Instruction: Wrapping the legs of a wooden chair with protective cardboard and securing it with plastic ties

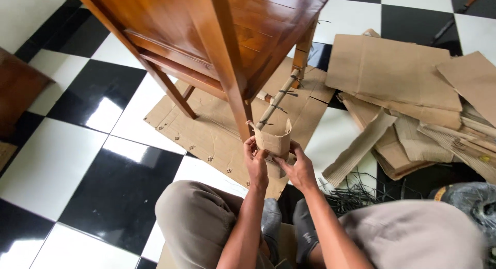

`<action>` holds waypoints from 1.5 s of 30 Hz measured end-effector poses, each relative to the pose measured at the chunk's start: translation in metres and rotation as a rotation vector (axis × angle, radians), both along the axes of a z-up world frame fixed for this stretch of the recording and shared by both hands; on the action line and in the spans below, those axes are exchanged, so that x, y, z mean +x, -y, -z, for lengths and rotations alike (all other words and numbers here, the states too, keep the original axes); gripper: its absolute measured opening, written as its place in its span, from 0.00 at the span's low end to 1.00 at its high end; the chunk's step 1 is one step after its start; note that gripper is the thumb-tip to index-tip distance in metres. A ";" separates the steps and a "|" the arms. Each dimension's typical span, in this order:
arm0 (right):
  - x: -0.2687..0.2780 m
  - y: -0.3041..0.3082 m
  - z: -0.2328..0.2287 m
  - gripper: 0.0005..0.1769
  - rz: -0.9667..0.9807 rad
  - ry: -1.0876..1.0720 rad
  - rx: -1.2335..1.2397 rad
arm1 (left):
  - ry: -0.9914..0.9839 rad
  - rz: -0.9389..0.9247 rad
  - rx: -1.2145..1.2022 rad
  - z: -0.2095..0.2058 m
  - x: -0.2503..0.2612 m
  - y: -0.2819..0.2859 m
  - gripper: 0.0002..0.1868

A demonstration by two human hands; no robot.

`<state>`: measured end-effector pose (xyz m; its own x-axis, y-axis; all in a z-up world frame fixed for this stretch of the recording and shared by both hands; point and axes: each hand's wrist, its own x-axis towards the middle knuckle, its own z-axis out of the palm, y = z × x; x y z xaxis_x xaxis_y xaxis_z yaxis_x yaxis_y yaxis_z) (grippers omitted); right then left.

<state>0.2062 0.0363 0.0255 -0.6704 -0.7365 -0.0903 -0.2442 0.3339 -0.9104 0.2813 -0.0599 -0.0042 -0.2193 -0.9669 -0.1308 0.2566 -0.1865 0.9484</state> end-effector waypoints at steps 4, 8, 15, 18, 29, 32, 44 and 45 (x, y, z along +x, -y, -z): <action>-0.016 0.022 -0.010 0.40 -0.099 -0.105 0.067 | -0.030 -0.068 0.018 -0.005 0.008 0.009 0.34; -0.028 0.058 -0.006 0.40 -0.297 -0.117 0.233 | -0.018 -0.151 0.047 -0.004 0.016 0.024 0.35; -0.043 0.110 -0.012 0.58 -0.495 -0.096 0.431 | 0.009 -0.191 -0.006 -0.020 0.011 0.048 0.38; -0.046 0.110 -0.028 0.50 -0.588 -0.172 0.456 | 0.078 -0.173 -0.019 -0.002 0.008 0.066 0.40; -0.046 0.146 0.020 0.39 -0.671 -0.288 0.432 | 0.269 0.089 -0.247 -0.060 0.013 0.071 0.48; -0.042 0.148 0.017 0.34 -0.624 -0.267 0.329 | 0.347 0.064 -0.215 -0.065 0.006 0.081 0.45; -0.042 0.137 0.015 0.22 -0.559 -0.304 0.301 | 0.218 0.121 -0.154 -0.050 -0.005 0.104 0.31; -0.040 0.137 -0.002 0.20 -0.541 -0.322 0.293 | 0.226 0.125 -0.166 -0.043 -0.006 0.109 0.30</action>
